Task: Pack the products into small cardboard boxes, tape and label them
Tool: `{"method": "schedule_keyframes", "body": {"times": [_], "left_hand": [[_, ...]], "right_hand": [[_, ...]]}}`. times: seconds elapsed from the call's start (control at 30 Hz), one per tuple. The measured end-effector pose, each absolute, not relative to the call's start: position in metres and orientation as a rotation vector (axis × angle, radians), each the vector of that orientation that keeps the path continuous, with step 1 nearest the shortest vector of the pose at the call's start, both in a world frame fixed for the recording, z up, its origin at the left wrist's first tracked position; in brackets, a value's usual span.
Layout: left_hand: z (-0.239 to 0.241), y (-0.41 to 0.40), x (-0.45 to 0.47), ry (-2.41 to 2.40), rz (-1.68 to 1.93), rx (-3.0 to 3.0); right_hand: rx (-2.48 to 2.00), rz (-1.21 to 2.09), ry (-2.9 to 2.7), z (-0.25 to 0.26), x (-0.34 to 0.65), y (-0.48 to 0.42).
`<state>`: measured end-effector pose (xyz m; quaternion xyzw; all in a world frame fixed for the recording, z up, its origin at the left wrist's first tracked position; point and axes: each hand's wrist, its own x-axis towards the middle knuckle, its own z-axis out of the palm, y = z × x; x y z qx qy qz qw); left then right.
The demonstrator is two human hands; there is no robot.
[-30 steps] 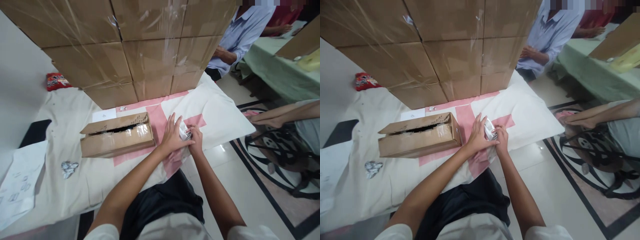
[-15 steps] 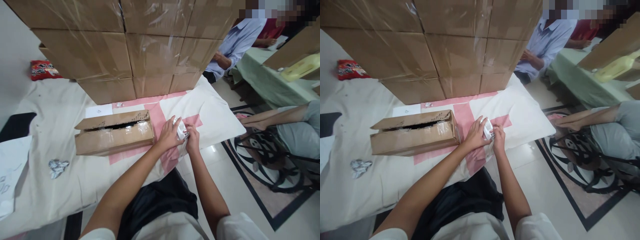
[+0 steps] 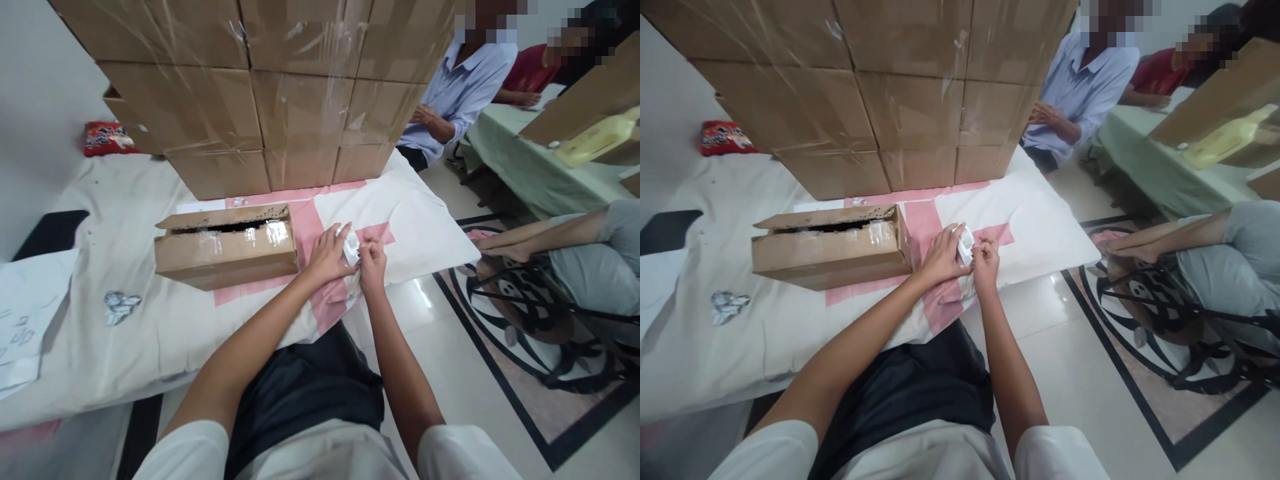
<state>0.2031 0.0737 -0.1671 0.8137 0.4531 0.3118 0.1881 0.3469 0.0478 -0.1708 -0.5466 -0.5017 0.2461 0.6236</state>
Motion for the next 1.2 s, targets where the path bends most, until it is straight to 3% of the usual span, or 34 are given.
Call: {"method": "schedule_keyframes", "body": {"times": [0.4, 1.2], "left_hand": [[-0.159, 0.074, 0.197, 1.405, 0.898, 2.267], [-0.157, 0.076, 0.198, 1.437, 0.945, 2.156]], "right_hand": [[-1.268, 0.429, -1.107, -0.168, 0.341, 0.041], [-1.374, 0.52, -0.965, -0.161, 0.33, 0.032]]}}
